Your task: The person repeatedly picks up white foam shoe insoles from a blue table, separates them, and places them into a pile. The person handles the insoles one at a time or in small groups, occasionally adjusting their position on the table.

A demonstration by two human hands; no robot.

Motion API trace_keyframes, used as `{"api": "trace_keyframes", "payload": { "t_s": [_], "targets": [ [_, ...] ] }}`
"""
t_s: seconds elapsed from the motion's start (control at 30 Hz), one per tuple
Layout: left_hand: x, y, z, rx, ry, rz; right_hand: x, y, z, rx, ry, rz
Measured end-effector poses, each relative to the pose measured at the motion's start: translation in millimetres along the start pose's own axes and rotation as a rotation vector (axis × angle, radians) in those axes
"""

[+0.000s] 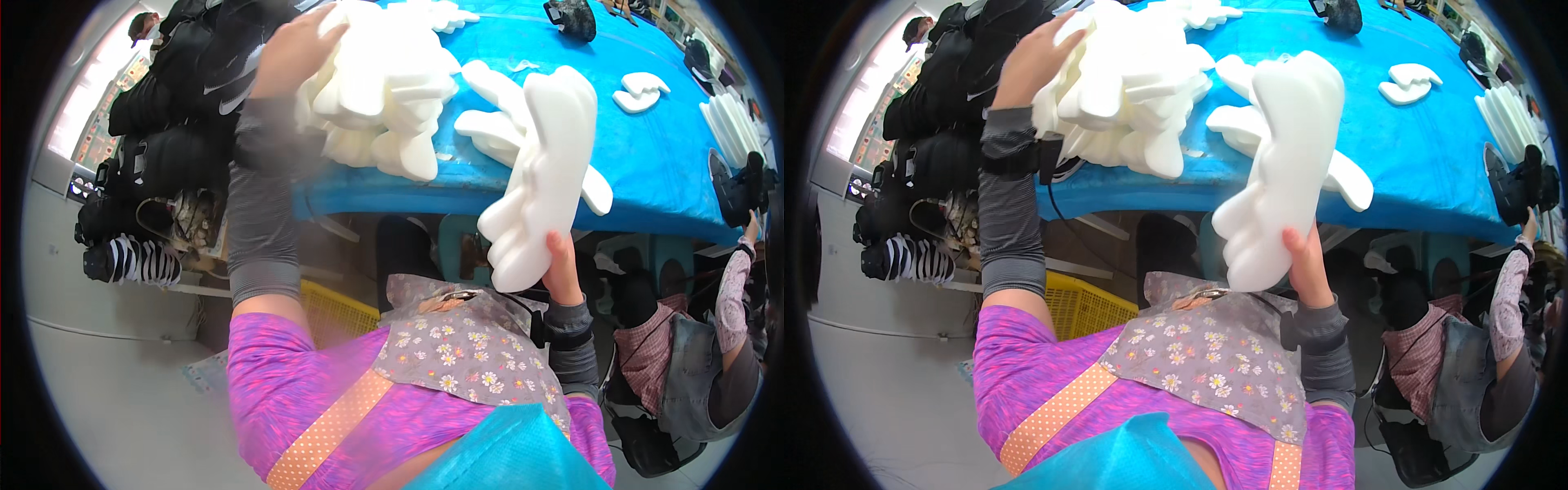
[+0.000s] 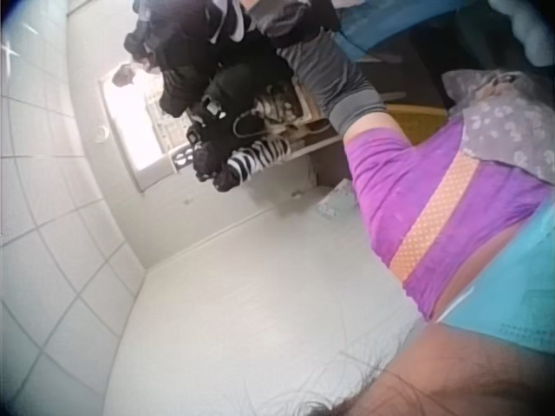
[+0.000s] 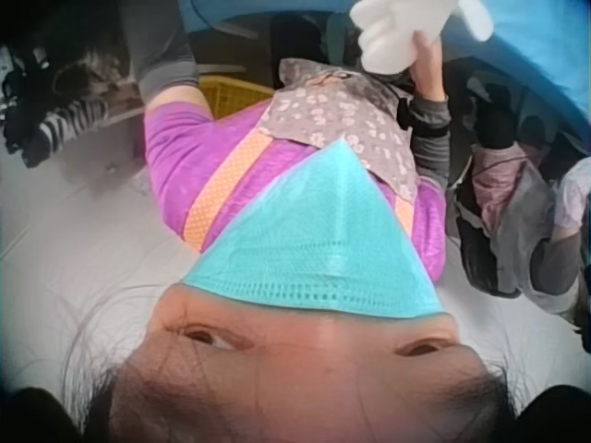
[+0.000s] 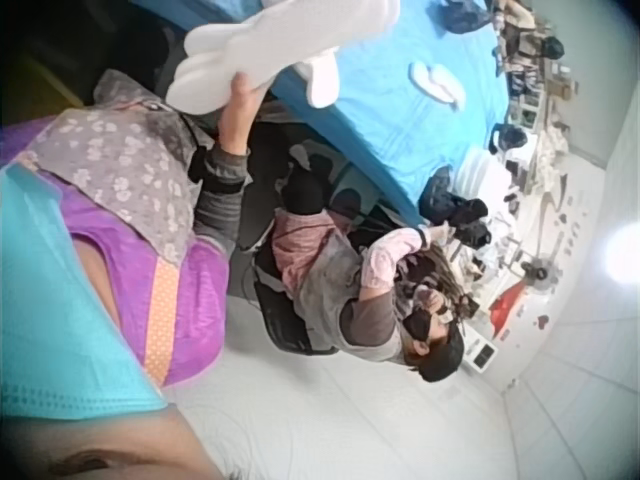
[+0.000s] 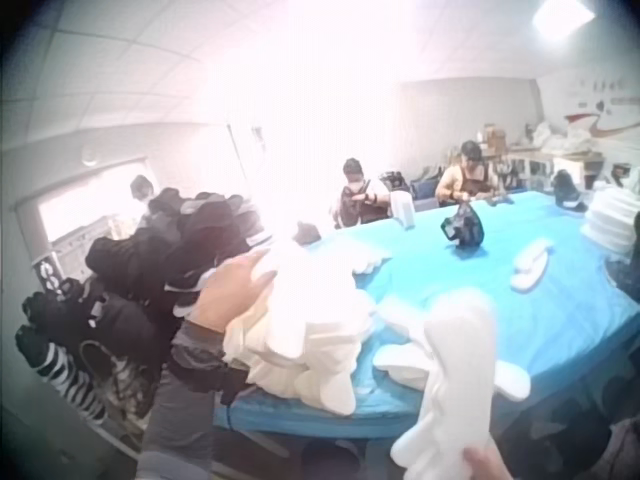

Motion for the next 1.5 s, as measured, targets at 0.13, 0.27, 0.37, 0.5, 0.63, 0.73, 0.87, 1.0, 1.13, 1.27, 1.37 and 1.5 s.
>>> {"api": "trace_keyframes", "payload": {
  "t_s": [0.13, 0.27, 0.37, 0.5, 0.63, 0.73, 0.87, 1.0, 1.13, 1.27, 1.37, 1.5],
  "targets": [
    [-11, -9, 24, -0.133, -0.153, -0.468, -46, -46, -42, -0.010, -0.001, -0.245],
    [-25, -34, 37, -0.202, -0.278, -0.282, -119, -143, -107, -0.602, 0.101, -0.338],
    [-62, -28, 34, -0.334, 0.311, 0.534, -124, -219, -173, -0.564, 0.181, -0.017],
    [-75, 37, 30, 0.109, 0.413, 0.672, -77, -295, -231, -0.386, 0.276, 0.600],
    [-47, 57, 21, 0.316, 0.232, 0.573, -29, -318, -241, -0.117, 0.182, 0.864],
    [-13, 32, 8, 0.146, -0.120, 0.346, -40, -333, -237, -0.250, 0.549, 1.432],
    [1, 1, 8, 0.012, -0.187, 0.311, -64, -305, -226, -0.700, 0.647, 1.656],
    [6, -19, 16, -0.172, -0.080, 0.093, -102, -190, -185, -0.552, 0.584, 0.774],
    [28, -21, 23, -0.017, -0.482, -0.504, -124, -48, -174, -0.045, 0.453, 0.990],
    [16, -12, 9, -0.125, -0.104, -0.264, -78, 17, -152, 0.137, 0.414, 1.273],
    [35, 24, 6, -0.038, 0.010, -0.266, -43, 30, -144, 0.172, 0.342, 1.354],
    [115, 85, 52, 0.199, -0.138, 0.308, -37, 36, -141, 0.206, 0.326, 1.263]
  ]
}}
Point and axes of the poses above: each hand's wrist, its own z-axis away from the middle knuckle, its own y-axis out of the back of the hand, x = y × z, the point moved 5 cm from there along -z, towards the middle knuckle, and after that the axes turned 5 degrees about -z, right-handed, at the moved point
